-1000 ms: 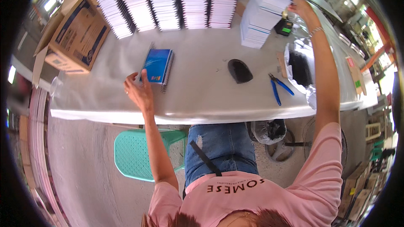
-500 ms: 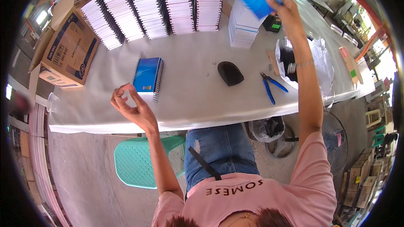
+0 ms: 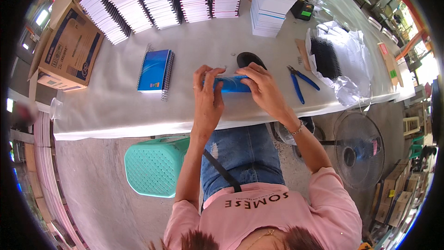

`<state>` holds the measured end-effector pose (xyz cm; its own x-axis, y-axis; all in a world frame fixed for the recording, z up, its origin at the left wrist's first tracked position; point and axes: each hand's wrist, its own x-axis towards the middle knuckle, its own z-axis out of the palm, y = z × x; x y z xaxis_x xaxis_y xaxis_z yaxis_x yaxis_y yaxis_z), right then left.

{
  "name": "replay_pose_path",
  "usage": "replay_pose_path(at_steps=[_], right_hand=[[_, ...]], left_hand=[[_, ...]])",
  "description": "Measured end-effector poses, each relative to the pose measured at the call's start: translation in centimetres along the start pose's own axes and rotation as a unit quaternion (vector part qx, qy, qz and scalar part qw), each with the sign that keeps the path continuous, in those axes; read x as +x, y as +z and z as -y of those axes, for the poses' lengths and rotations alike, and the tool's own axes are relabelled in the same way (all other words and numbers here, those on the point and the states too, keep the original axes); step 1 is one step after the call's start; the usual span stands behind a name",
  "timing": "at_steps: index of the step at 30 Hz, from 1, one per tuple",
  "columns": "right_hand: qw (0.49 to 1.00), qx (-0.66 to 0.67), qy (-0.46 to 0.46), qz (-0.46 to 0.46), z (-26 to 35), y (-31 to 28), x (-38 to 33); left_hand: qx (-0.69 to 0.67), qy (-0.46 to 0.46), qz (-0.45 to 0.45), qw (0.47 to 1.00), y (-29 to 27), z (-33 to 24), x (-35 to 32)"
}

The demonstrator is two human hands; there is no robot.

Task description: The person assembles spiral-bound notebooks by hand. They pick up a stack of blue notebook covers, align them with a metal spiral binding, and thread the spiral through the punched holes. The person then uses pliers to close the spiral ends and stacks the finished notebooks on the table.

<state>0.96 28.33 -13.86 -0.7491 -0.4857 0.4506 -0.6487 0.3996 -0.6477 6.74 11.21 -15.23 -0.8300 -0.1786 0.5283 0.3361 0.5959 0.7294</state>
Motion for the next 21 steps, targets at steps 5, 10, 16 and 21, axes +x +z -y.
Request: replay_pose_path(at_steps=[5,10,16,21], right_hand=[[0.991,0.126,0.023,-0.048,-1.3,-0.2,0.6],[0.954,0.262,0.146,-0.031,-1.6,-0.8,0.7],[0.941,0.290,0.168,-0.048,-2.8,-0.3,0.3],[0.930,0.314,0.175,-0.079,-2.6,-0.1,0.1]], left_hand=[[-0.056,-0.010,0.018,0.998,-0.1,2.0,0.6],[-0.172,-0.233,0.128,0.949,-1.5,0.8,1.4],[-0.281,-0.218,0.054,0.933,-1.0,2.7,0.8],[-0.328,-0.197,0.012,0.924,-0.5,3.3,0.7]])
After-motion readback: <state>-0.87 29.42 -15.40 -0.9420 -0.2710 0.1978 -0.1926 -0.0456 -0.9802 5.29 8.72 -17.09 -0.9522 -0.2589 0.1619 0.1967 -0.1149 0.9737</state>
